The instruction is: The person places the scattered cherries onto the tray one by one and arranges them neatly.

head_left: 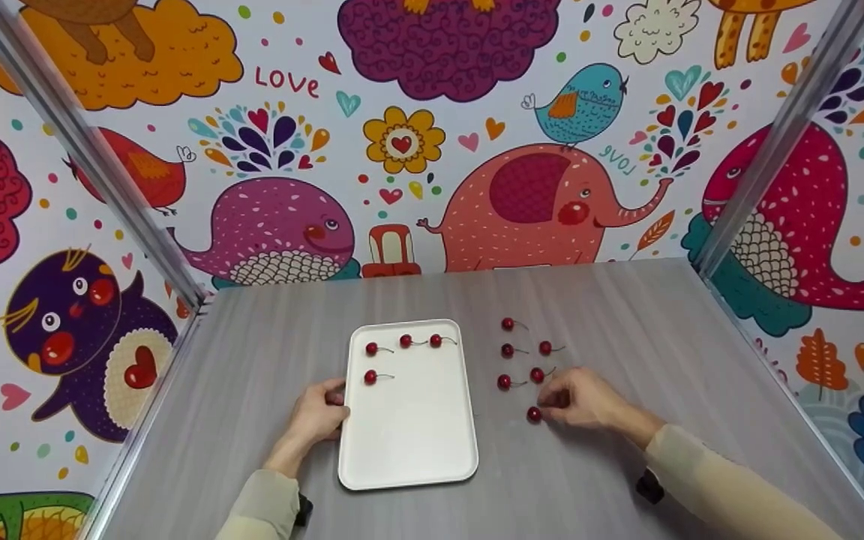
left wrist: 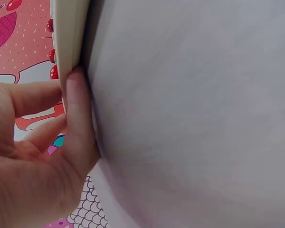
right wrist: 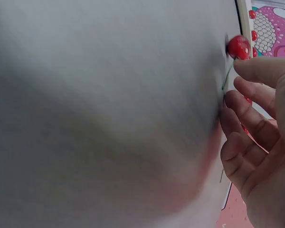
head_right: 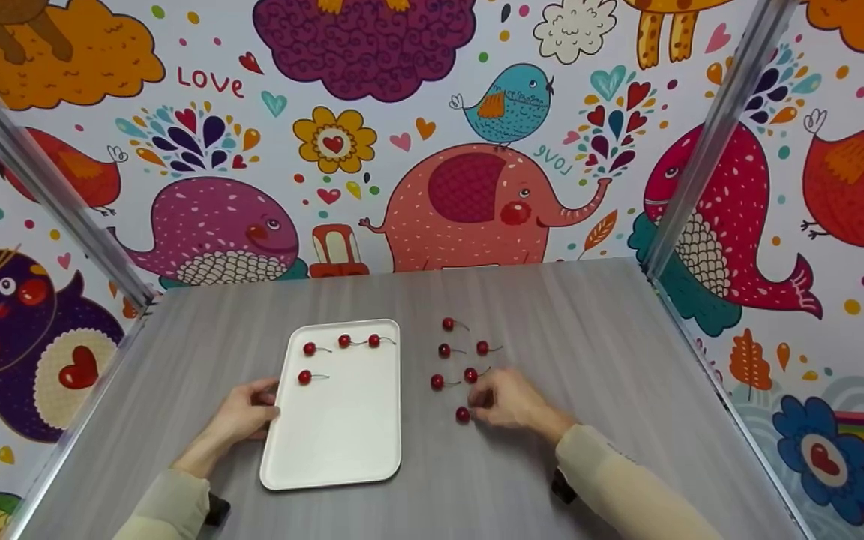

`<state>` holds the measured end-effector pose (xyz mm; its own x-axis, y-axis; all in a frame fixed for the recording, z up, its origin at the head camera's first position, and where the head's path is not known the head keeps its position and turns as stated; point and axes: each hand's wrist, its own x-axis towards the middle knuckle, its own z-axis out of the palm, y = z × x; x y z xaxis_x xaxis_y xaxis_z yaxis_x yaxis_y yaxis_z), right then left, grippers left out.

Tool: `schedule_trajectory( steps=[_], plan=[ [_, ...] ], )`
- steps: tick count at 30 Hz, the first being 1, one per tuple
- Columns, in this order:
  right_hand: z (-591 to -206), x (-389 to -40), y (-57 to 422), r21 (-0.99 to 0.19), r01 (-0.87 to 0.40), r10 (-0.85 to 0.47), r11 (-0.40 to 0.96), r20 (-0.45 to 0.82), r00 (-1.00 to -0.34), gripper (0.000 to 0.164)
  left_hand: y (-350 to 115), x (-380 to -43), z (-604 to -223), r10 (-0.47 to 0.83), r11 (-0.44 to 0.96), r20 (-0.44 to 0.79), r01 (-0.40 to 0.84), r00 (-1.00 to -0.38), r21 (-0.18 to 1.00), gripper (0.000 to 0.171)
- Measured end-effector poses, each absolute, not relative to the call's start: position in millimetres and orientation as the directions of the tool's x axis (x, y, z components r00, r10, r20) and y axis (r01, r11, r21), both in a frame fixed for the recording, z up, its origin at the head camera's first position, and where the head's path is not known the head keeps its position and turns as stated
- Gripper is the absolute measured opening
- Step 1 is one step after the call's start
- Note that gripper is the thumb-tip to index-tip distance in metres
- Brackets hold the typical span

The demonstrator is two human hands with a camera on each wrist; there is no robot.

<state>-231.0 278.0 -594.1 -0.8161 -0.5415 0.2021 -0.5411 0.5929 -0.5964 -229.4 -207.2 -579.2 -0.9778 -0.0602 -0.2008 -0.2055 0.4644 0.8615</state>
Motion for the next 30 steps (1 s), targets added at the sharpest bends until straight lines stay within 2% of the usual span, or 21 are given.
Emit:
schedule_trajectory(
  steps=[4,11,23,30],
  plan=[
    [-598,-230,275,-0.583,-0.583,-0.555,0.566,0.254,-0.792,0.009,-206,-229,-580,-0.053,0.463,-0.198,-0.2,-0.979,0.863,0.068],
    [-603,-229,273,-0.57,-0.586,-0.552,0.576,0.257,-0.793,0.008,-208,-229,-578,-0.049,0.455,-0.204,-0.204,-0.978,0.867,0.068],
    [-603,-223,271,-0.572,-0.525,-0.46,0.63,0.27,-0.846,0.013,-209,-230,-580,-0.055,0.489,-0.188,-0.19,-0.981,0.851,0.068],
    [-602,-220,268,-0.588,-0.507,-0.443,0.63,0.264,-0.857,0.012,-209,-229,-580,-0.057,0.462,-0.199,-0.202,-0.978,0.863,0.068]
  ],
)
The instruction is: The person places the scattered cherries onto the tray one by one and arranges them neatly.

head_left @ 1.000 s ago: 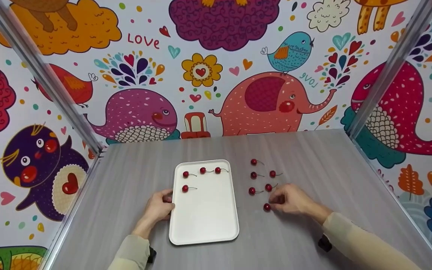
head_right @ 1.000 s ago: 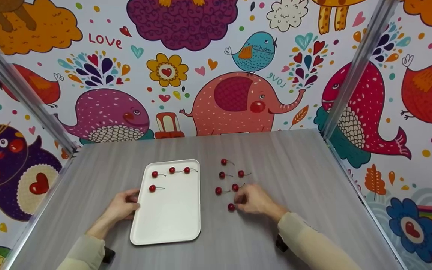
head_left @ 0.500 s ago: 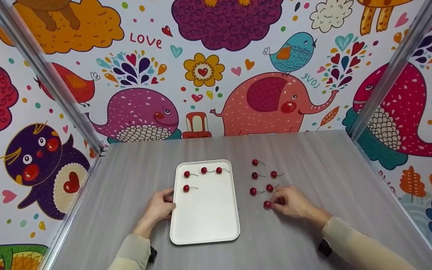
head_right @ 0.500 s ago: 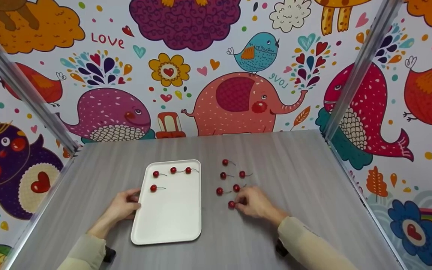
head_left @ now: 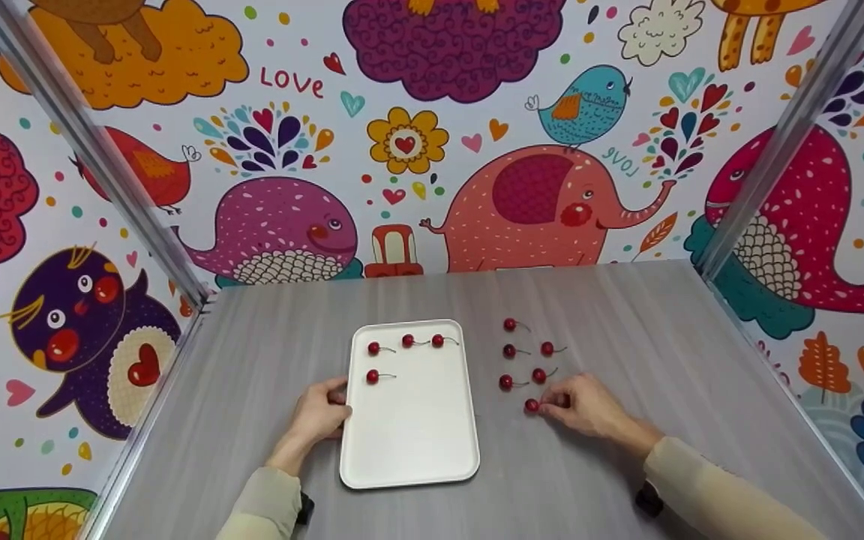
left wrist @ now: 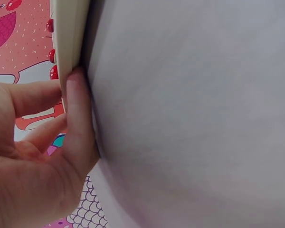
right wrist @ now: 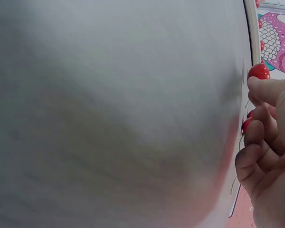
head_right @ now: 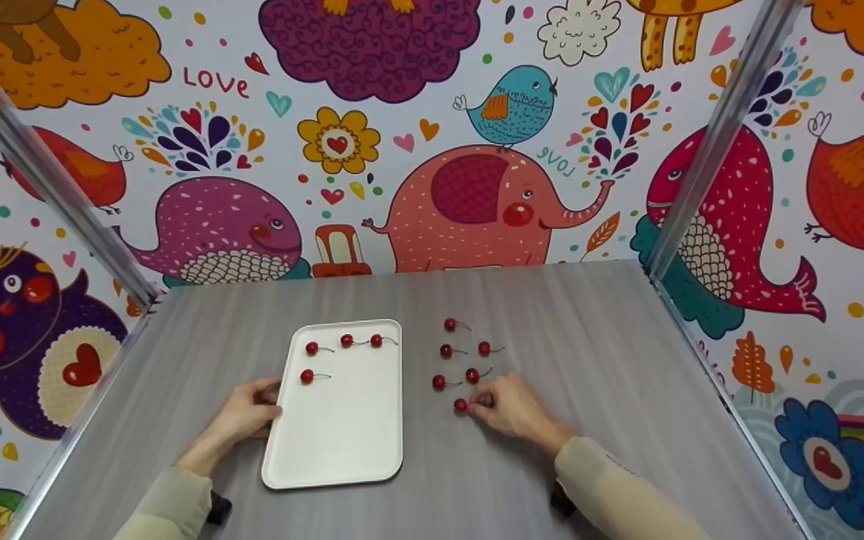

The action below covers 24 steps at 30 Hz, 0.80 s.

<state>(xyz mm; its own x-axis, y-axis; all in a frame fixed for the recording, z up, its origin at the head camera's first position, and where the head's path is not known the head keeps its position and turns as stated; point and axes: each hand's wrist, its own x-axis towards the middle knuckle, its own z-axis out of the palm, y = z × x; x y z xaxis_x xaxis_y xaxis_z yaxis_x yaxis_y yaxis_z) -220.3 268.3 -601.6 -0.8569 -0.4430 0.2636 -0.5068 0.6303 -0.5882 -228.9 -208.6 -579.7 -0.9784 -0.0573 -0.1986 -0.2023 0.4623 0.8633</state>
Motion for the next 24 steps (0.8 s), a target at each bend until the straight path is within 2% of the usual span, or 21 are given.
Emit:
schedule_trajectory(
  steps=[6,16,19,24],
  plan=[
    [-598,-222,269,-0.564,-0.539,-0.475,0.626,0.272,-0.837,0.011,-209,-229,-580,-0.054,0.44,-0.208,-0.21,-0.977,0.873,0.07],
    [-589,-223,271,-0.408,-0.553,-0.479,0.726,0.276,-0.833,0.009,-209,-229,-579,-0.06,0.483,-0.193,-0.198,-0.979,0.853,0.069],
    [-586,-224,269,-0.407,-0.545,-0.464,0.733,0.286,-0.838,0.01,-210,-229,-578,-0.059,0.489,-0.188,-0.192,-0.98,0.851,0.068],
    [-579,-227,264,-0.472,-0.507,-0.428,0.721,0.271,-0.862,0.01,-209,-229,-578,-0.057,0.507,-0.185,-0.188,-0.981,0.841,0.066]
  ],
)
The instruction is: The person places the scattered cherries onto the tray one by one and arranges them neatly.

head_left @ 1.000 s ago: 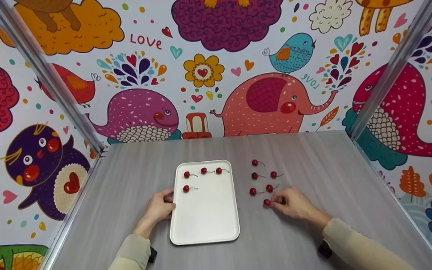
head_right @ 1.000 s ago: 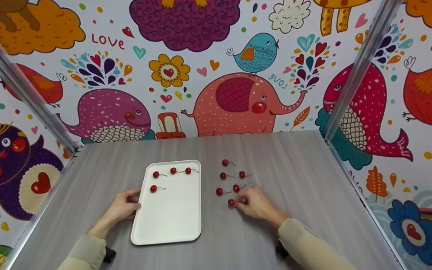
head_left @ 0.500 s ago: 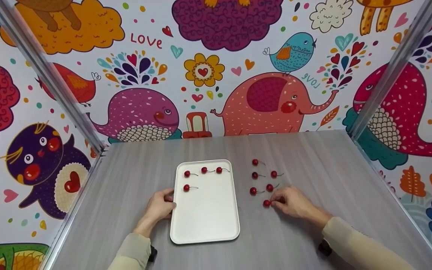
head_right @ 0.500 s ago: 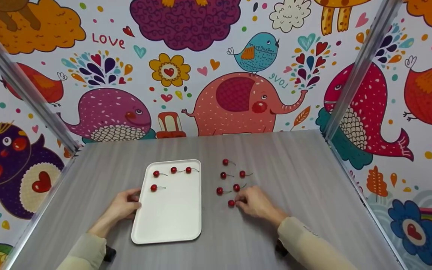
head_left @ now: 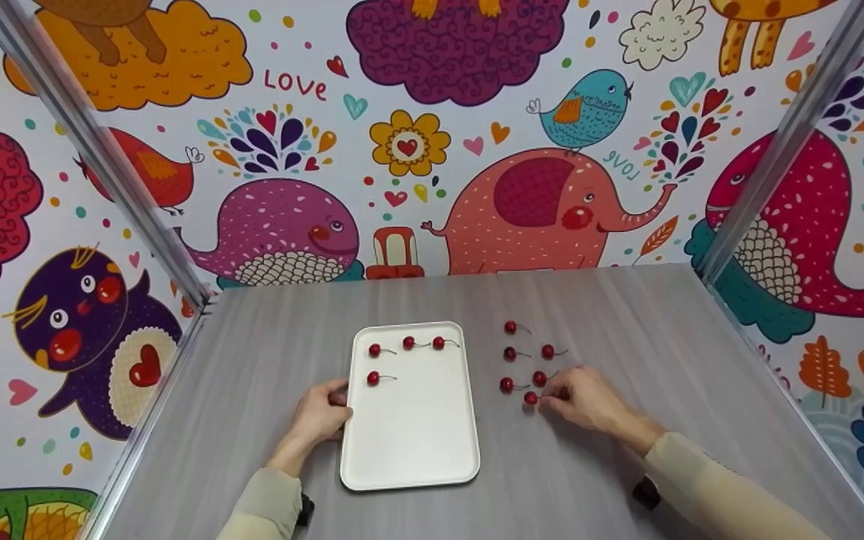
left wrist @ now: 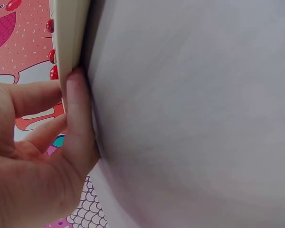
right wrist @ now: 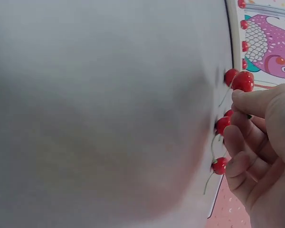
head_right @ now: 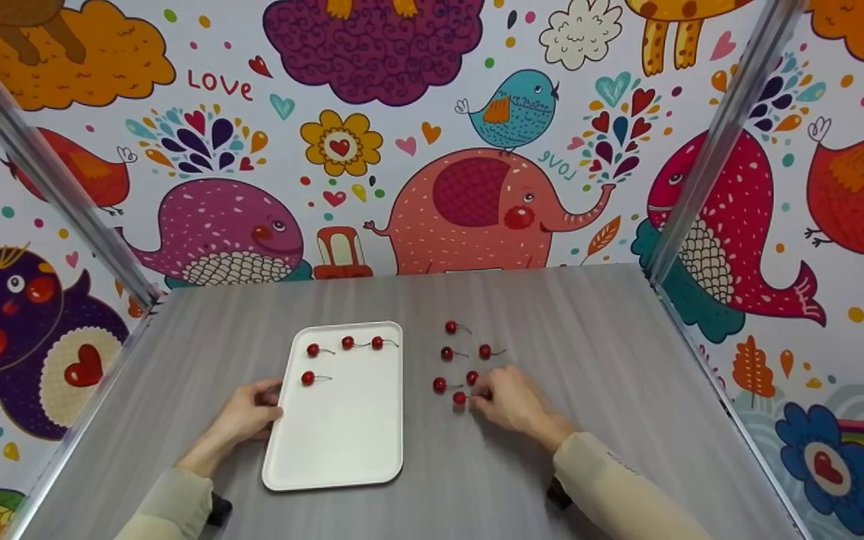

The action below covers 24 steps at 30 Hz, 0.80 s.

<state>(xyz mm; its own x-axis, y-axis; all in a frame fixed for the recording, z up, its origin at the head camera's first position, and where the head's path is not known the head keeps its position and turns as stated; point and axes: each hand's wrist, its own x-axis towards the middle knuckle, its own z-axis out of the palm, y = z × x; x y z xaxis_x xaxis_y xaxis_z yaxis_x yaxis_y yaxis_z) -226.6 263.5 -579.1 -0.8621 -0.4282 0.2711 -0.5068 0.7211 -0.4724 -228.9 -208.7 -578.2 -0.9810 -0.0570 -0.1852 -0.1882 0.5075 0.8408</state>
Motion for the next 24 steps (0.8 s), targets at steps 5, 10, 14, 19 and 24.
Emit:
schedule_trajectory(
  steps=[5,10,14,19,24],
  plan=[
    [-575,-232,253,-0.572,-0.462,-0.389,0.678,0.254,-0.885,0.01,-209,-228,-578,-0.062,0.521,-0.19,-0.194,-0.98,0.831,0.065],
    [-573,-239,239,-0.604,-0.45,-0.349,0.658,0.285,-0.893,0.008,-209,-229,-578,-0.063,0.522,-0.189,-0.193,-0.98,0.831,0.066],
    [-572,-245,227,-0.605,-0.441,-0.337,0.662,0.285,-0.897,0.007,-209,-229,-578,-0.063,0.527,-0.183,-0.189,-0.981,0.828,0.066],
    [-572,-253,213,-0.611,-0.451,-0.363,0.651,0.271,-0.891,0.008,-209,-228,-579,-0.066,0.533,-0.176,-0.184,-0.982,0.826,0.065],
    [-570,-260,195,-0.581,-0.483,-0.381,0.655,0.298,-0.875,0.008,-209,-229,-578,-0.064,0.522,-0.176,-0.184,-0.982,0.833,0.066]
  ],
)
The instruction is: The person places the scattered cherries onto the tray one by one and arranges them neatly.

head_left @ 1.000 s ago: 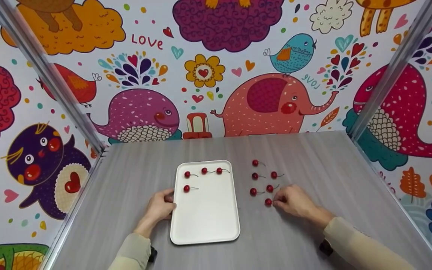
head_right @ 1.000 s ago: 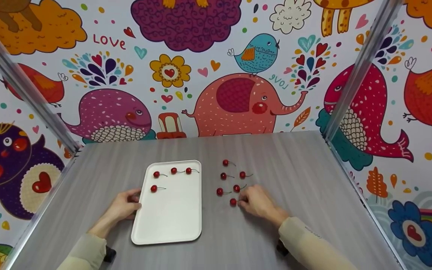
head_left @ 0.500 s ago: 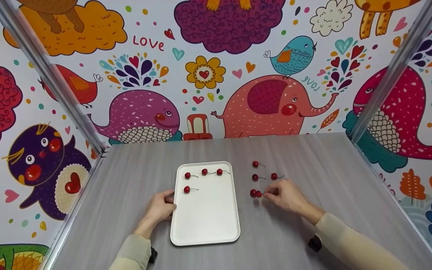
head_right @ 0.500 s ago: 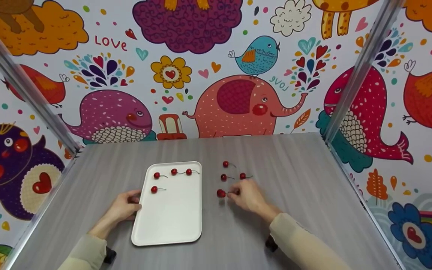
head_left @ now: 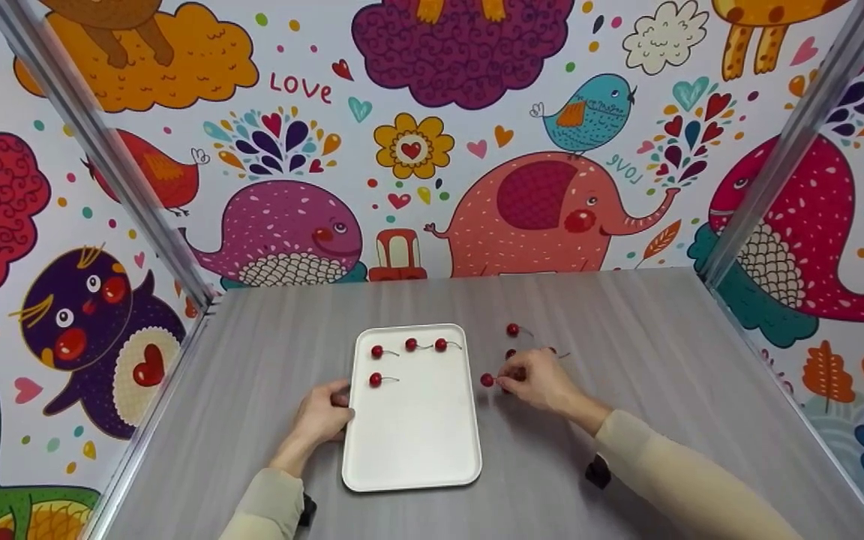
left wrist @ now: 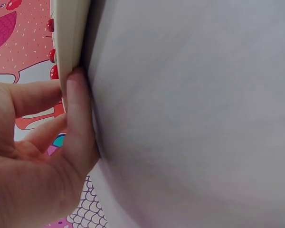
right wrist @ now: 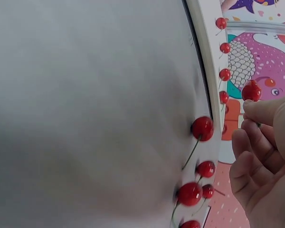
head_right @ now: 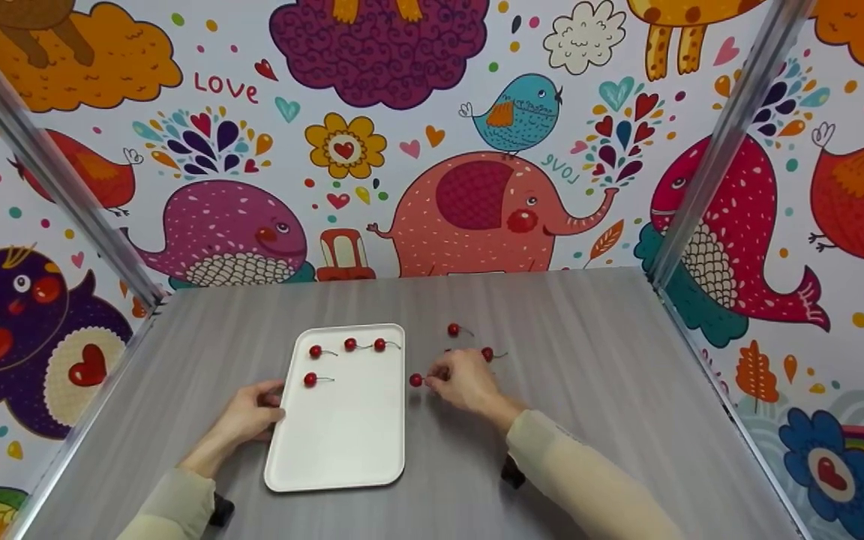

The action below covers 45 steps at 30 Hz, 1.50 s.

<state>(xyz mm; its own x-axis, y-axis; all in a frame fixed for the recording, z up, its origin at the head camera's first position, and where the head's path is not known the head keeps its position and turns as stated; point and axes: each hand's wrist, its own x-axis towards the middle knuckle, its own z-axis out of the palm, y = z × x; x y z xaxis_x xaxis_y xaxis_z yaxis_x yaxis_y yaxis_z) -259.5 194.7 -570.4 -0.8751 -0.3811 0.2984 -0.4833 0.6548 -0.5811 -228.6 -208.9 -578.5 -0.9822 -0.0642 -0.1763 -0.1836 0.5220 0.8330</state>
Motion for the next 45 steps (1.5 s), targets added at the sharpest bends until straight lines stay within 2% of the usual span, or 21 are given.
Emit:
schedule_trajectory(
  steps=[13,23,32,38,45],
  plan=[
    [-568,-277,152,-0.643,-0.388,-0.342,0.66,0.204,-0.917,0.007,-208,-229,-579,-0.066,0.518,-0.159,-0.17,-0.985,0.838,0.066],
    [-572,-290,127,-0.662,-0.404,-0.36,0.631,0.212,-0.909,0.007,-209,-229,-578,-0.064,0.517,-0.163,-0.172,-0.985,0.839,0.066],
    [-574,-300,104,-0.628,-0.414,-0.38,0.659,0.196,-0.904,0.009,-209,-229,-579,-0.062,0.495,-0.176,-0.184,-0.982,0.849,0.066],
    [-574,-303,87,-0.551,-0.464,-0.419,0.693,0.215,-0.882,0.007,-209,-229,-580,-0.056,0.475,-0.184,-0.188,-0.981,0.86,0.066],
    [-574,-305,71,-0.493,-0.441,-0.413,0.75,0.171,-0.895,0.008,-209,-229,-580,-0.059,0.474,-0.192,-0.197,-0.98,0.858,0.066]
  ],
)
